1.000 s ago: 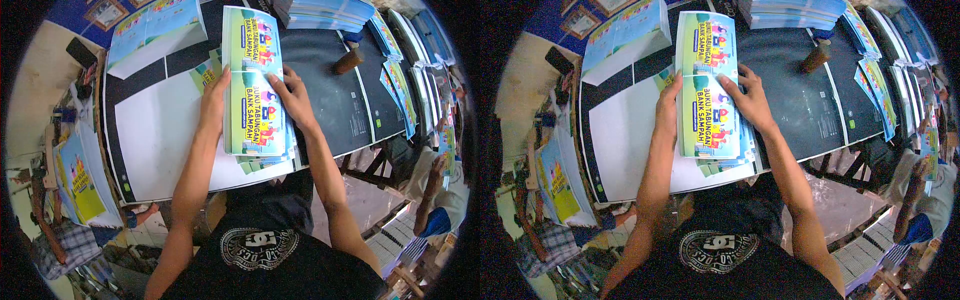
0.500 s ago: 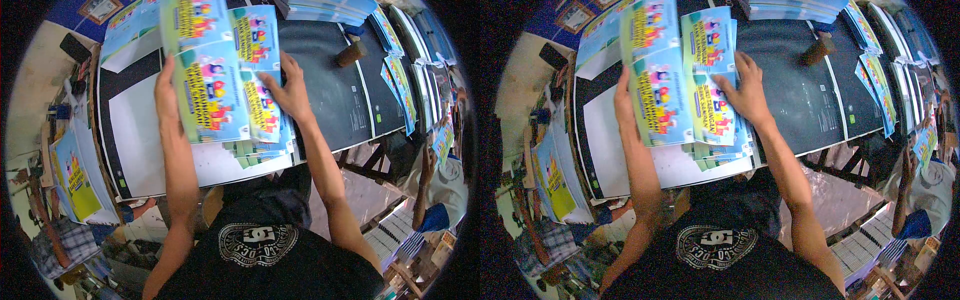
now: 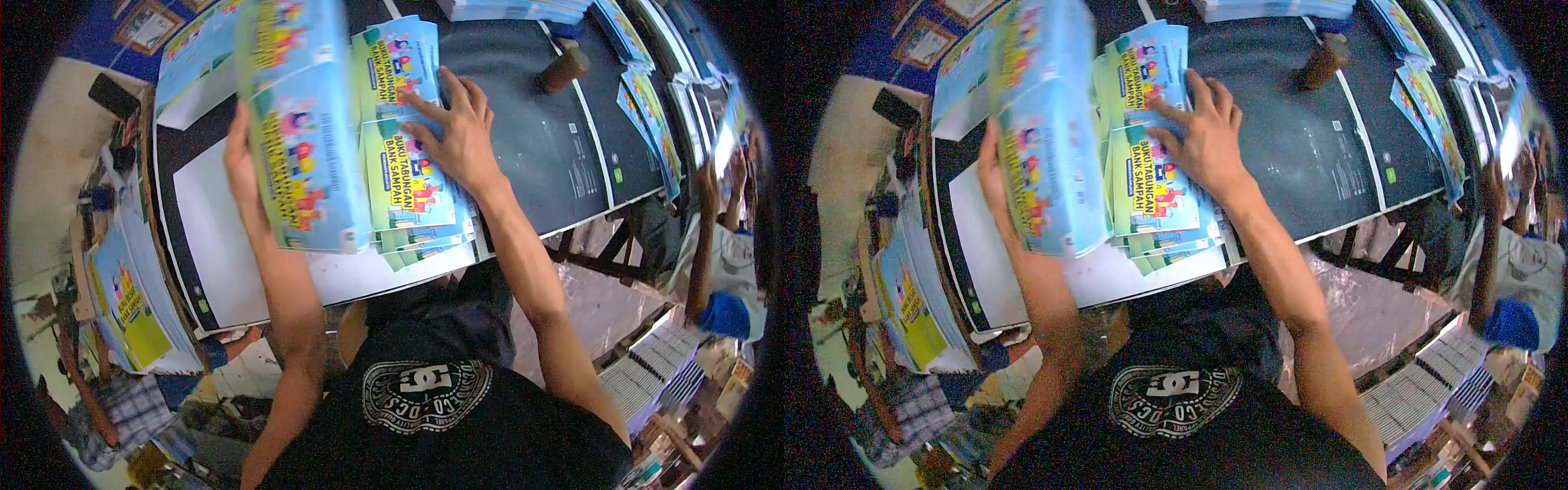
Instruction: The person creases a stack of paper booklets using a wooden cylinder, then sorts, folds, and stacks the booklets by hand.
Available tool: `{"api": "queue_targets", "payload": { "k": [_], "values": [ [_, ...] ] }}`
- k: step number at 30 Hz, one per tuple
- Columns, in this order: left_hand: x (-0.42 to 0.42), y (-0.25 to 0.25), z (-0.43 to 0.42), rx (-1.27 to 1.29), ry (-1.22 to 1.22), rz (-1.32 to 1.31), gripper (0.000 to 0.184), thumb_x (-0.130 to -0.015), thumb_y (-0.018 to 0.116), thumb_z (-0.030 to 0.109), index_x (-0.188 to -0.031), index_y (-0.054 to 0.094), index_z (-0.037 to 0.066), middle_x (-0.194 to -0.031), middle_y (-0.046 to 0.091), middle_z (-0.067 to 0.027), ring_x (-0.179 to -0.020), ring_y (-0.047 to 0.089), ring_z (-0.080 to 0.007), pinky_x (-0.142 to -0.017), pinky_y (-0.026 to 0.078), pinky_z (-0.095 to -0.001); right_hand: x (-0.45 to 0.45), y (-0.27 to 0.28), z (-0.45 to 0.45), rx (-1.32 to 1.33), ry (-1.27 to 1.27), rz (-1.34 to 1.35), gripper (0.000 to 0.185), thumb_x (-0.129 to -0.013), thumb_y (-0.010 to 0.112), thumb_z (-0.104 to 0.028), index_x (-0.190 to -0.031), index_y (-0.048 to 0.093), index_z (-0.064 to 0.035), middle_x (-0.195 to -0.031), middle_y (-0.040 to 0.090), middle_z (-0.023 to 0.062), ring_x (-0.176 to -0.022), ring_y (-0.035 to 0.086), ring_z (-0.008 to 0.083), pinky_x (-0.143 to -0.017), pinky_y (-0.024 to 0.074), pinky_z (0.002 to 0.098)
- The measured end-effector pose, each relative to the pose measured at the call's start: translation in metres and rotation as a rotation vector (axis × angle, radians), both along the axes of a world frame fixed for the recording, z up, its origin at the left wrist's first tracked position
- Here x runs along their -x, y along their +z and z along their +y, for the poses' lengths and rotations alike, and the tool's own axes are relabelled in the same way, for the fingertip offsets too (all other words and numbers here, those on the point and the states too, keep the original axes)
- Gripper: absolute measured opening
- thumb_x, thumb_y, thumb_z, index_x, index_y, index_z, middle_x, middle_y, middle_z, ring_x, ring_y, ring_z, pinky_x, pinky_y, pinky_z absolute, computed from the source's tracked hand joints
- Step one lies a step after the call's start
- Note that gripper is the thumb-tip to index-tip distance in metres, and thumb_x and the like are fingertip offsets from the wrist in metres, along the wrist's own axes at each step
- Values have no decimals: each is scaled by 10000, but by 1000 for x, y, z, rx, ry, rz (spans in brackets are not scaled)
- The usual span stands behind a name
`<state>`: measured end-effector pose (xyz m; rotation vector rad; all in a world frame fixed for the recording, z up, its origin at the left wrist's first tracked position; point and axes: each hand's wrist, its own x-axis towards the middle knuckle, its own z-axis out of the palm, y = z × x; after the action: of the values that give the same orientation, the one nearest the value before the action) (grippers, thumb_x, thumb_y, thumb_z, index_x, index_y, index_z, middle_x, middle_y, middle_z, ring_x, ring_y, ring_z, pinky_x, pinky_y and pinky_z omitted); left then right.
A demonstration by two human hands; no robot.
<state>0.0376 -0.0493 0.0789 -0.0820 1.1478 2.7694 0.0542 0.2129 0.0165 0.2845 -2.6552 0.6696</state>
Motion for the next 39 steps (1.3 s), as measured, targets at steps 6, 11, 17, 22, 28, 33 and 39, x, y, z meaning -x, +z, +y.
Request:
{"api": "queue_targets", "payload": {
  "k": [6, 11, 17, 22, 28, 33, 39],
  "values": [
    [1, 3, 6, 194, 138, 14, 490, -1017, 474, 385, -1310, 556, 2, -1182, 677, -164, -1036, 687, -250, -901, 554, -379, 1, -3, 1, -16, 36, 26, 352, -861, 707, -379, -1201, 730, -291, -1504, 401, 194, -1358, 340, 458, -1073, 308, 586],
    [-2, -26, 61, 483, -15, -55, 466, -1015, 532, 383, -1260, 607, -6, -1096, 691, -91, -928, 669, -149, -795, 523, -280, 6, -11, 10, 95, 137, -76, 364, -905, 635, -242, -1245, 699, -131, -1539, 372, 201, -1395, 294, 439, -1142, 245, 561],
    [-5, -38, 78, 179, -106, -117, 479, -1010, 535, 380, -1296, 571, -3, -1097, 698, -108, -876, 711, -150, -731, 576, -258, 12, -15, 16, 460, 135, -145, 527, -981, 503, -400, -1325, 601, -13, -1496, 415, 231, -1354, 372, 388, -1127, 278, 503],
    [-6, -28, 75, 298, -47, -120, 467, -1012, 533, 365, -1290, 571, -9, -1120, 689, -103, -929, 709, -165, -779, 576, -282, 17, -8, 20, 993, 100, -377, 727, -1039, 311, -560, -1332, 568, 53, -1386, 551, 234, -1301, 467, 297, -1124, 310, 397],
    [-5, -48, 81, 152, -114, -77, 467, -1015, 534, 367, -1309, 560, 5, -1124, 683, -115, -966, 702, -171, -788, 582, -286, 11, 7, 10, 655, 81, -219, 485, -887, 690, -481, -1035, 771, -26, -1469, 461, 273, -1340, 462, 437, -1124, 349, 463],
    [-8, -50, 81, 126, -175, -188, 514, -1021, 512, 418, -1338, 535, 13, -1154, 667, -141, -991, 701, -176, -797, 595, -291, 15, 10, 17, 737, 200, -245, 471, -895, 684, -475, -1039, 772, -35, -1461, 454, 299, -1343, 462, 435, -1112, 366, 467],
    [-10, -32, 80, 304, -105, -198, 532, -1028, 478, 446, -1334, 549, 17, -1181, 671, -152, -981, 702, -193, -814, 585, -292, 15, 6, 18, 765, 231, -245, 459, -898, 690, -450, -1039, 767, -19, -1465, 441, 307, -1371, 422, 439, -1114, 361, 478]
  ]
}}
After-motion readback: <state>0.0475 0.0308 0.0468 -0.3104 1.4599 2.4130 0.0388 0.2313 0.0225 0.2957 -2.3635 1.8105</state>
